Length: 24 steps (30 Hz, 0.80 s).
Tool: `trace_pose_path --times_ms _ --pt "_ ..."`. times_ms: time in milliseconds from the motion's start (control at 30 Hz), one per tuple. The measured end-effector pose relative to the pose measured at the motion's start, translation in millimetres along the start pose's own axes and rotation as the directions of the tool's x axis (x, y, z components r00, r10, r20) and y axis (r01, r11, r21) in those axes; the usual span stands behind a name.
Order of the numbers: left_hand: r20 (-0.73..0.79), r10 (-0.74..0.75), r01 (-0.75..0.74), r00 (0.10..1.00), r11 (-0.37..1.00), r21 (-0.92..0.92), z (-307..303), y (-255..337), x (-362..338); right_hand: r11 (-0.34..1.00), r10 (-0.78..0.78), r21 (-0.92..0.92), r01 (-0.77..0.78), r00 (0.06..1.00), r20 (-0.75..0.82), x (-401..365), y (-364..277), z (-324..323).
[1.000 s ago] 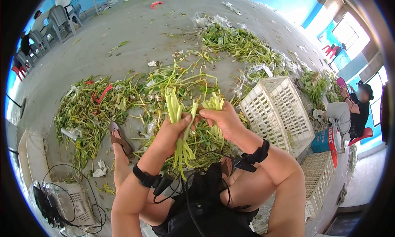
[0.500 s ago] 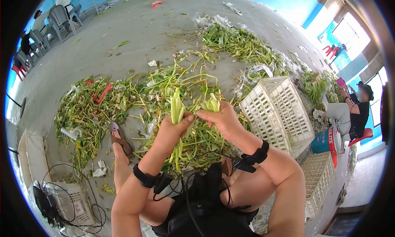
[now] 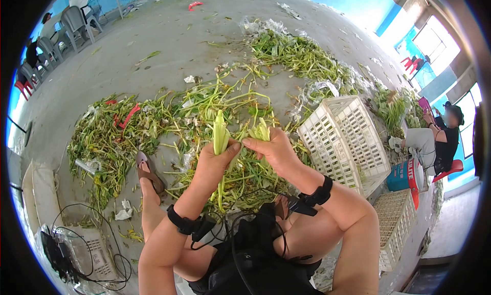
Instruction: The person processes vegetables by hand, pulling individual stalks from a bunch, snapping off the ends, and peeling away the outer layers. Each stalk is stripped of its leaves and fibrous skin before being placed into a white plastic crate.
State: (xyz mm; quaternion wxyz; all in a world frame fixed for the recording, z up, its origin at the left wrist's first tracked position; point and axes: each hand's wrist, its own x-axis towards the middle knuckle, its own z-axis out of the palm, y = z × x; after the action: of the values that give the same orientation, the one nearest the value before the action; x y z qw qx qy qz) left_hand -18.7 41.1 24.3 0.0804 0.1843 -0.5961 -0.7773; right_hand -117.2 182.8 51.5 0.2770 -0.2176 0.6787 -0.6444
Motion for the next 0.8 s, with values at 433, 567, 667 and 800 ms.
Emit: trace_pose_path --times_ms 433,567,667,800 --pt "0.007 -0.033 0.033 0.999 0.999 -0.03 0 3 -1 0.999 0.0 -0.036 0.001 0.999 0.033 0 2 -2" --pt "0.039 -0.038 0.043 0.999 0.989 -0.145 -2 -1 1 1.0 0.024 0.009 -0.024 0.999 0.041 3 7 -4" --pt "0.06 -0.018 0.02 0.998 0.999 -0.042 -6 0 3 1.0 0.02 -0.007 -0.019 1.0 0.023 3 8 -5" --pt "0.046 0.04 -0.048 0.998 0.983 0.179 -8 -2 6 1.0 0.013 -0.027 -0.014 1.0 -0.015 4 6 -7"
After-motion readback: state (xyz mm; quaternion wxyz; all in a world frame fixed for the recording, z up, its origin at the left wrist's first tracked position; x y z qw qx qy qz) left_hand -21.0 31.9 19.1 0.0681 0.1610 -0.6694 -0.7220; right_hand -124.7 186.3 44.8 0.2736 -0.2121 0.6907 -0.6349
